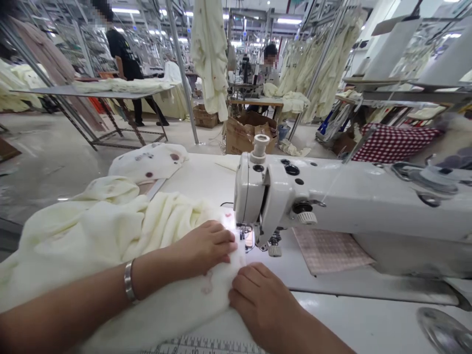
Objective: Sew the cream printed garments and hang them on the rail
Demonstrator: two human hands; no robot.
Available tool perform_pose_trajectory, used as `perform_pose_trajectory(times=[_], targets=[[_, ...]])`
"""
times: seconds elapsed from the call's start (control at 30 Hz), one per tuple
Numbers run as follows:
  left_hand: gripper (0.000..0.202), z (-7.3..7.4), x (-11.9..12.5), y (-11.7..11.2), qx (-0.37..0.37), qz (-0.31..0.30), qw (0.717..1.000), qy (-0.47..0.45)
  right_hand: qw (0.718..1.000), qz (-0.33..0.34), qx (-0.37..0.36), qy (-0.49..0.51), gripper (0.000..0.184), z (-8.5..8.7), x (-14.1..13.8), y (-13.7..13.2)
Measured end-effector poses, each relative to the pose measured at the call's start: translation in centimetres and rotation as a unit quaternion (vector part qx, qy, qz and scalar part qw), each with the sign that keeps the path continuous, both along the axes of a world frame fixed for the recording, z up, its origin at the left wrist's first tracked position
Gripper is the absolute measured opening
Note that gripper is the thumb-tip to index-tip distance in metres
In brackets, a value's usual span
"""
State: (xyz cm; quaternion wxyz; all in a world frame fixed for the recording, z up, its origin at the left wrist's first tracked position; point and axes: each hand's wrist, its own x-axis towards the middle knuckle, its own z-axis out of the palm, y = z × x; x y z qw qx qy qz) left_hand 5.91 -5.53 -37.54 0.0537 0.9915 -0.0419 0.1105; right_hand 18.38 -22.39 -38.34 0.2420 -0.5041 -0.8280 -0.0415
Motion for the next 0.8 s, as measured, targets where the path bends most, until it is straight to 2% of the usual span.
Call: perform_pose_trajectory(times=[0.17,0.3,0.37,0.43,0.47,0.57,0.63,0.7,0.8], targets=[[0.016,0.0,-0.2,-0.2,-0.010,0.012,1.000,-0.025,0.998,0.001,0.065,0.018,0.027,0.4,0.7,0.0],[0.016,0.3,0.8,0.3,-0.045,0.036,0.998,-0.021,0.997,-0.002,0.078,-0.014,0.027,0.4,1.6,1.0],[0.014,1.3,1.2,1.3,-0.078,0.031,0.996,0.004,0.996,-0.007,0.084,-0.031,0.026,0.3,2.1,1.6],[0.017,2.9,0.9,3.0,-0.117,0.051,0.992,0.016,0.997,-0.010,0.071,-0.040,0.027,0.5,2.4,2.1],[0.026,3.8,0.4,4.1,-0.137,0.081,0.987,0.011,0.997,-0.012,0.058,-0.039,0.027,0.6,2.5,2.3],[0.050,5.6,-1.9,8.1,-0.189,0.234,0.954,0.007,0.999,-0.022,0.000,-0.024,0.024,1.1,2.3,3.2],[0.046,5.6,-3.9,10.0,-0.204,0.292,0.934,0.041,0.999,-0.031,-0.016,-0.016,0.020,1.2,1.8,3.7],[0.030,5.0,-5.9,10.4,-0.208,0.304,0.927,0.067,0.999,-0.041,-0.018,-0.014,0.021,1.0,0.8,3.6],[0.011,4.5,-8.3,8.1,-0.211,0.290,0.930,0.075,0.999,-0.012,0.026,-0.043,0.026,0.2,-1.4,1.3]])
